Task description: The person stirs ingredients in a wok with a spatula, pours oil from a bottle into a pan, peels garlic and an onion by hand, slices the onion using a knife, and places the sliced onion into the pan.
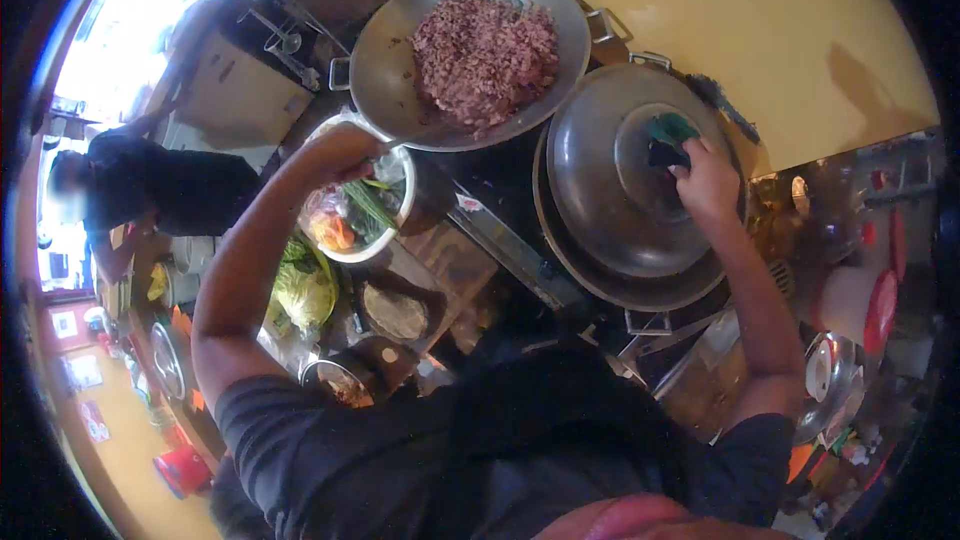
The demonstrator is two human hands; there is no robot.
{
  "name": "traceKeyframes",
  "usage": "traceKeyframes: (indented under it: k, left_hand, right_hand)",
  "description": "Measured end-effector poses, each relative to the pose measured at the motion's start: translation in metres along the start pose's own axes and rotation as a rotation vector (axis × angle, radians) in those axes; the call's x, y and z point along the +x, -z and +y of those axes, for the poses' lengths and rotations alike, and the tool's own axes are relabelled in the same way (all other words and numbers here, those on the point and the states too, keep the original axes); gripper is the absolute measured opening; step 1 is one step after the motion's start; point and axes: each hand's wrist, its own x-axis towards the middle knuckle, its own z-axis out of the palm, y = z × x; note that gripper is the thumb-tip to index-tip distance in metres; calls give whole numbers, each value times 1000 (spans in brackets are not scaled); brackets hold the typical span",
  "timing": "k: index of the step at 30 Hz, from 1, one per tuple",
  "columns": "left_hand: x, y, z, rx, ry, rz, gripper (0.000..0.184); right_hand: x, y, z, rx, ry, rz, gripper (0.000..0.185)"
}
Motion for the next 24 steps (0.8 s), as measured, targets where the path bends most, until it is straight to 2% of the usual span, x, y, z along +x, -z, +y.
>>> traceKeyframes:
  k: [1,2,5,9,10,12,13,15,19,21,22,24]
  left_hand:
    - [-4,-10,25,-302,94,-29,19]
    - [-2,-21,43,-521,74,-55,19]
    - [59,-57,59,-646,105,51,24]
    - [138,-83,66,-1238,114,2,21]
    - [127,-83,79,-1236,110,0,21]
    - [102,-86,99,-1300,256,170,28]
    - [101,-86,90,-1295,257,169,28]
    - [95,-75,54,-1418,152,-134,21]
    - [53,-45,46,-1362,238,-77,21]
    - [47,-24,25,-1163,85,-201,22]
    - [40,-19,24,-1163,86,-199,22]
    - [22,-8,30,516,-581,290,25]
  right_hand:
    - [0,-2,0,0,-1,0,35]
    - [0,-3,1,-24,5,33,35]
    - [0,-7,2,-49,17,75,35]
    - [-1,0,-2,-39,68,62,31]
    - [-1,1,-2,-41,65,66,31]
    - [-3,0,-2,-8,51,83,30]
    - [-3,-1,0,-5,46,84,30]
    - [-2,-4,3,-41,48,87,34]
    - [-2,-6,5,-6,51,73,35]
    - [-2,-10,5,-29,51,120,34]
    - [-2,-8,5,-27,53,120,34]
    - [-2,-4,4,-32,66,72,32]
